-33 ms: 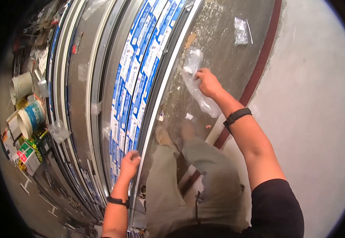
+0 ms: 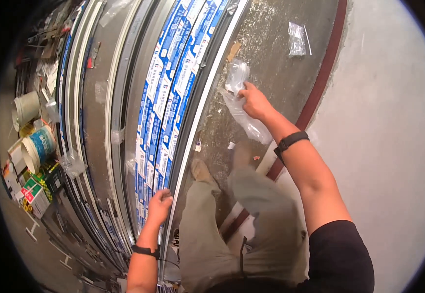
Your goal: Unpacking, sorting, and organizing rolls of product labels and plastic packaging on a workshop floor.
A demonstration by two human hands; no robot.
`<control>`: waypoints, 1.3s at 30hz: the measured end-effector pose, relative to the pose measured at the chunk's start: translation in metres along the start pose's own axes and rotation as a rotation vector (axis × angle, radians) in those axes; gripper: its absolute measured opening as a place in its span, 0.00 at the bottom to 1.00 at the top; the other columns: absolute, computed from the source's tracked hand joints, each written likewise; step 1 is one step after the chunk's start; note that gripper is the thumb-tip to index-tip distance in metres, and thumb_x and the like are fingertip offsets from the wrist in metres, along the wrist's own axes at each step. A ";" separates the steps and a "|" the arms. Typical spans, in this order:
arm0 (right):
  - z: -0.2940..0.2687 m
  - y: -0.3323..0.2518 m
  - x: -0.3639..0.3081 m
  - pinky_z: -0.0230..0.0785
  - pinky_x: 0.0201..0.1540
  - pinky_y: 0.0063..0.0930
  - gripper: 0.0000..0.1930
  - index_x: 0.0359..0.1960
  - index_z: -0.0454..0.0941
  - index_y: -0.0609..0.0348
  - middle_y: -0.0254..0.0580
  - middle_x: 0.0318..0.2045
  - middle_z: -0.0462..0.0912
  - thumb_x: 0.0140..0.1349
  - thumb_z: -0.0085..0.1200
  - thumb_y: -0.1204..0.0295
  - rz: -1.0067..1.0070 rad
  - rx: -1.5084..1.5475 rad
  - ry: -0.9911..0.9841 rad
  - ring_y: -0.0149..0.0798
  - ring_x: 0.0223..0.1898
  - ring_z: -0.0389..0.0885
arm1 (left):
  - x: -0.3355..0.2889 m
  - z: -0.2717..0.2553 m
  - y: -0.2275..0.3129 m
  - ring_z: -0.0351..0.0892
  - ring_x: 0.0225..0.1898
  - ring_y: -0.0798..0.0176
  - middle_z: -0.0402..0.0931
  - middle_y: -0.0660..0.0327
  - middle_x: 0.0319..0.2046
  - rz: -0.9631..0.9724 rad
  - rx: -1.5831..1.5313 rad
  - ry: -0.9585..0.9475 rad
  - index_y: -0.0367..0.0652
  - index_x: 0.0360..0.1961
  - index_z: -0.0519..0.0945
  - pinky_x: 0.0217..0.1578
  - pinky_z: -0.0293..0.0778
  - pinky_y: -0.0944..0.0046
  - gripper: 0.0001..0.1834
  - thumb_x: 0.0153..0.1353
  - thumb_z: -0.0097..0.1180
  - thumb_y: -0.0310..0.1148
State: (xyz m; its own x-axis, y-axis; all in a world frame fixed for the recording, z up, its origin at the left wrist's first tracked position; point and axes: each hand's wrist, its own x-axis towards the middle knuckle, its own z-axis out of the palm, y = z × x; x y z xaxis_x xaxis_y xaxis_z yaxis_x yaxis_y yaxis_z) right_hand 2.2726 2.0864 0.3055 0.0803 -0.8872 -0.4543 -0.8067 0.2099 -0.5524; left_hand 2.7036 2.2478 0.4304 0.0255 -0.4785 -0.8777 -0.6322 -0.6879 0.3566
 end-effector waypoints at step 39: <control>-0.141 0.273 0.186 0.70 0.43 0.35 0.21 0.44 0.78 0.66 0.51 0.37 0.83 0.47 0.63 0.70 0.741 0.601 0.372 0.44 0.40 0.81 | 0.090 0.022 0.251 0.78 0.44 0.61 0.79 0.52 0.43 -0.392 -0.067 0.029 0.33 0.51 0.73 0.45 0.72 0.65 0.22 0.55 0.58 0.30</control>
State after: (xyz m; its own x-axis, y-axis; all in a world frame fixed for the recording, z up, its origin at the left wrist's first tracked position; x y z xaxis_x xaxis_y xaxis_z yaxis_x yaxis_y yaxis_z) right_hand 1.9844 1.9205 0.1689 -0.5886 -0.5009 -0.6345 -0.1447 0.8375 -0.5269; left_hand 2.5297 2.0442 0.4336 0.2773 -0.1875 -0.9423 -0.5185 -0.8549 0.0176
